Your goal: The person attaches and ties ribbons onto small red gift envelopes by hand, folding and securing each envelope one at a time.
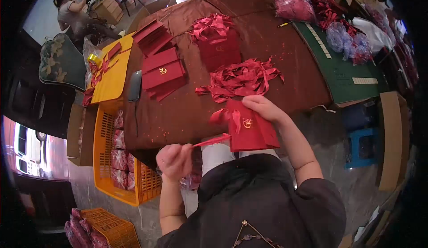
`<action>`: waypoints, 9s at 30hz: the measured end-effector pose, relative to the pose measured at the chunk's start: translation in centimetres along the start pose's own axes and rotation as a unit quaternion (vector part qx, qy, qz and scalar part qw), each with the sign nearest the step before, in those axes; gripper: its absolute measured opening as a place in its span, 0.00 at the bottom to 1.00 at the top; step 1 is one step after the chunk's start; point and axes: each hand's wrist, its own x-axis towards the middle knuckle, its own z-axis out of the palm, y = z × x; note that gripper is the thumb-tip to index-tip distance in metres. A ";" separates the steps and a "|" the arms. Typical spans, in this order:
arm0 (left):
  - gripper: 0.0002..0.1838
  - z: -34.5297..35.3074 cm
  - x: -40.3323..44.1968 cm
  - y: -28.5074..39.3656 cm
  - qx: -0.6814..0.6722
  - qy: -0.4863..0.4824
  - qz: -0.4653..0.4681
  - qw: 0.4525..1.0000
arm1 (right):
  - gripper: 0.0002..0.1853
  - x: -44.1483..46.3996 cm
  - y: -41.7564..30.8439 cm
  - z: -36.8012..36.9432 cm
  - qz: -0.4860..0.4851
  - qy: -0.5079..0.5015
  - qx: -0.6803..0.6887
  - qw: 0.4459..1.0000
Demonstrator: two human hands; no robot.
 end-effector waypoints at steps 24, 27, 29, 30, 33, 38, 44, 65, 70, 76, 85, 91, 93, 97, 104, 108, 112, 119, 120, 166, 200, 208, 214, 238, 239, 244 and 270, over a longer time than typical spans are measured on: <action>0.11 7.9 -6.3 -1.4 -0.093 -0.097 -0.309 0.942 | 0.14 6.2 -5.6 -20.6 -0.281 0.353 0.169 0.877; 0.08 8.4 -6.3 -1.3 -0.076 -0.063 -0.330 0.939 | 0.15 13.9 -6.2 -25.8 -0.326 0.369 0.099 0.865; 0.07 8.4 -5.7 -0.9 -0.067 -0.084 -0.381 0.918 | 0.16 19.3 -6.1 -28.2 -0.272 0.415 0.112 0.861; 0.07 8.7 -6.0 -1.3 -0.052 -0.095 -0.385 0.916 | 0.17 22.2 -5.9 -29.3 -0.236 0.454 0.112 0.852; 0.07 8.7 -4.8 -1.5 0.070 -0.129 -0.249 0.957 | 0.19 27.8 -4.0 -31.7 -0.237 0.436 0.048 0.867; 0.08 9.1 -4.2 -1.9 0.029 -0.136 -0.293 0.946 | 0.21 31.7 2.4 -35.6 -0.013 0.525 -0.182 0.831; 0.08 9.0 -4.3 -2.1 -0.023 -0.148 -0.438 0.886 | 0.30 30.9 2.6 -33.6 -0.001 0.593 -0.520 0.615; 0.16 10.1 1.8 -22.8 0.247 -0.073 -0.007 0.966 | 0.05 -5.3 0.5 -4.7 -0.180 0.488 -0.240 0.819; 0.16 5.0 7.8 -15.6 0.208 0.098 0.040 0.972 | 0.08 -3.2 -0.2 -8.5 -0.131 0.470 -0.311 0.816; 0.13 6.9 7.1 -8.7 0.067 0.044 -0.161 0.984 | 0.14 6.3 -0.5 -10.6 -0.124 0.376 -0.471 0.788; 0.32 13.2 0.8 -9.7 0.034 -0.103 -0.382 0.918 | 0.08 10.4 1.9 -10.4 -0.200 0.350 -0.543 0.737; 0.29 14.2 0.1 -10.4 0.046 -0.225 -0.471 0.852 | 0.10 8.7 0.0 -4.9 -0.211 0.357 -0.216 0.884; 0.29 14.7 -0.4 -9.9 0.088 -0.191 -0.452 0.867 | 0.08 8.1 -0.3 -2.0 -0.230 0.321 -0.196 0.897; 0.34 14.7 0.2 -10.1 0.156 -0.244 -0.442 0.849 | 0.08 8.0 -0.4 3.8 -0.185 0.225 -0.173 0.941; 0.26 14.3 1.6 -8.3 0.167 -0.153 -0.402 0.887 | 0.08 10.9 3.2 8.5 -0.200 0.206 -0.223 0.932; 0.23 14.1 1.2 -8.9 0.019 -0.146 -0.493 0.858 | 0.06 11.7 3.0 9.1 -0.234 0.229 -0.263 0.907; 0.21 13.9 0.4 -9.2 -0.072 -0.097 -0.491 0.863 | 0.05 12.0 2.7 8.9 -0.265 0.254 -0.293 0.883; 0.18 14.2 -0.6 -8.2 -0.146 -0.034 -0.489 0.859 | 0.07 10.6 1.2 9.9 -0.316 0.234 -0.315 0.864; 0.18 13.9 0.0 -7.6 -0.147 -0.034 -0.488 0.860 | 0.07 10.4 0.9 9.9 -0.316 0.235 -0.316 0.863; 0.23 9.4 2.5 -0.6 -0.119 -0.065 -0.388 0.912 | 0.05 6.9 -0.9 9.9 -0.374 0.189 -0.281 0.864; 0.05 6.1 2.1 -4.9 -0.200 -0.047 -0.332 0.920 | 0.09 6.5 -3.6 5.8 -0.149 0.067 -0.150 0.975; 0.05 6.2 2.5 -5.0 -0.232 -0.026 -0.378 0.896 | 0.09 7.5 -2.5 4.2 -0.135 0.091 -0.134 0.977; 0.08 6.7 2.7 -6.2 -0.263 -0.099 -0.390 0.877 | 0.09 7.2 -2.3 4.5 -0.133 0.093 -0.155 0.975; 0.07 7.9 2.1 -5.2 -0.238 -0.086 -0.275 0.928 | 0.09 6.1 -3.1 5.7 -0.130 0.116 -0.200 0.964; 0.07 7.9 2.1 -5.2 -0.238 -0.087 -0.275 0.928 | 0.09 6.1 -3.1 5.6 -0.133 0.116 -0.179 0.968; 0.05 7.9 1.3 -4.6 -0.256 -0.023 -0.381 0.888 | 0.08 6.0 -2.9 5.6 -0.149 0.106 -0.142 0.973; 0.34 11.4 -3.7 -3.6 0.105 -0.149 -0.399 0.899 | 0.20 4.1 -1.0 1.4 -0.032 0.394 -0.368 0.842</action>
